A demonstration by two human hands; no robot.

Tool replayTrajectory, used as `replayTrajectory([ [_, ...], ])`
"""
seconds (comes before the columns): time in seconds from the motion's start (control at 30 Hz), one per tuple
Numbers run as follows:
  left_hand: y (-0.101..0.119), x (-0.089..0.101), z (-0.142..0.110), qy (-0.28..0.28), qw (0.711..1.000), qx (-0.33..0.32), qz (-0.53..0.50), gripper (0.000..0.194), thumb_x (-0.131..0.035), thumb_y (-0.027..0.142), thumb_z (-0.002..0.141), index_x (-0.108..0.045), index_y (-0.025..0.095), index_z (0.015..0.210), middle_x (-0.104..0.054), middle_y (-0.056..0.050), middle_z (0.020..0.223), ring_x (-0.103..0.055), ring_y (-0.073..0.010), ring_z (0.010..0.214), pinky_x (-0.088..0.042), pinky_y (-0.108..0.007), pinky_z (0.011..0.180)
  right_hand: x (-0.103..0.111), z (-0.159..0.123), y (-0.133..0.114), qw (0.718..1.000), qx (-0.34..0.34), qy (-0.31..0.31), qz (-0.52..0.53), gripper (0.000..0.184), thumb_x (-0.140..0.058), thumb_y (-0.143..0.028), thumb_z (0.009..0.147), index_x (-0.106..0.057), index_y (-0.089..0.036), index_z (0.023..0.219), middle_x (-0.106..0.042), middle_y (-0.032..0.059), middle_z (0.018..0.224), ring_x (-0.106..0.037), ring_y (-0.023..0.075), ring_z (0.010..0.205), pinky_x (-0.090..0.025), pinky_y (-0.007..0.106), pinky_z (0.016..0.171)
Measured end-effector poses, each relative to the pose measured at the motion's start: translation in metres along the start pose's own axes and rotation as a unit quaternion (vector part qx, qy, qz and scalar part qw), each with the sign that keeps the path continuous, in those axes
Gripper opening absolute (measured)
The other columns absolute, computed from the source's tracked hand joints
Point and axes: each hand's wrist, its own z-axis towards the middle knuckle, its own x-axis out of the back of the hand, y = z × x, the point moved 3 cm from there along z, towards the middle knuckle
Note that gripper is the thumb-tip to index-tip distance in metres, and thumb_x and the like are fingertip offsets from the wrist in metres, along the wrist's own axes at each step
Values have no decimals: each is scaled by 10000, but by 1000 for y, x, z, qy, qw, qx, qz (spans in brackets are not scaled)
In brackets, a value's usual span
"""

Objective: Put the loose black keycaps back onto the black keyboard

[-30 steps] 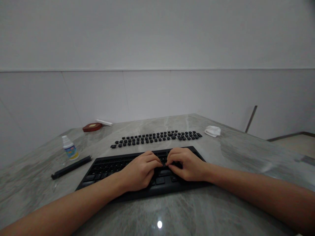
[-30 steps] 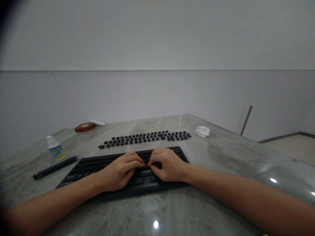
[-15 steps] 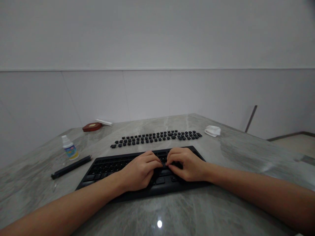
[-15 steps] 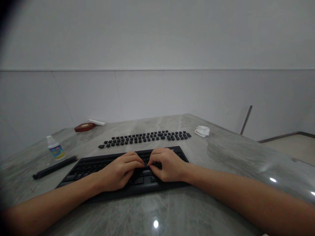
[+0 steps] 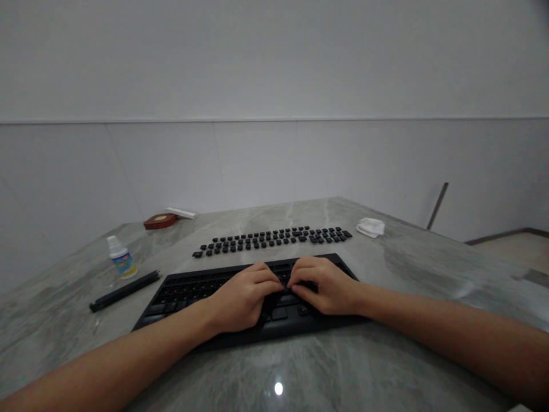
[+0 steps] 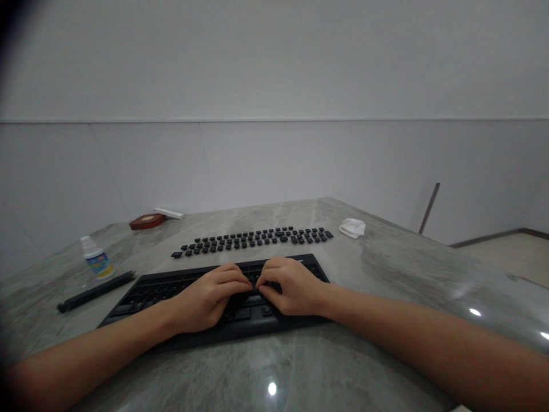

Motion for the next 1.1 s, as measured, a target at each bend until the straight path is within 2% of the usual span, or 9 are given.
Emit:
replayTrajectory([
  [0.23, 2, 1, 0, 12, 1000, -14, 11, 410, -383, -15, 778, -660, 120, 1048, -668, -110, 989, -587, -208, 934, -548, -364, 823, 0, -1, -1, 1000, 5, -1, 8, 147, -578, -126, 814, -695, -151, 900, -650, 72, 853, -606, 186, 810, -501, 313, 753],
  [0.57, 2, 1, -1, 20, 999, -28, 10, 403, -392, -26, 762, -672, 99, 1025, -675, -119, 989, -577, -214, 920, -552, -368, 811, 1, -2, -2, 999, 34, 32, 25, 160, -560, -96, 752, -697, -127, 827, -653, 91, 883, -616, 175, 782, -515, 295, 723],
  [0.77, 2, 1, -1, 21, 999, -26, 3, 395, -397, -32, 772, -667, 83, 1037, -676, -126, 1007, -568, -215, 927, -549, -359, 825, 4, -1, -7, 999, 17, 11, 37, 128, -565, -135, 759, -690, -131, 730, -647, 76, 814, -604, 161, 719, -496, 276, 671],
  [0.87, 2, 1, -1, 15, 1000, -21, 3, 392, -398, -28, 779, -661, 85, 1048, -671, -126, 1019, -569, -215, 933, -544, -362, 833, 4, 0, -7, 1000, 10, 5, 28, 127, -565, -135, 755, -692, -132, 742, -632, 69, 794, -591, 157, 700, -488, 272, 652],
  [1.1, 3, 1, -1, -2, 1000, -7, 9, 395, -379, -24, 812, -619, 104, 1099, -646, -114, 1032, -560, -212, 948, -524, -360, 845, 1, -1, -3, 1000, 15, -2, 16, 139, -576, -103, 728, -681, -139, 812, -650, 80, 890, -608, 174, 782, -508, 294, 735],
])
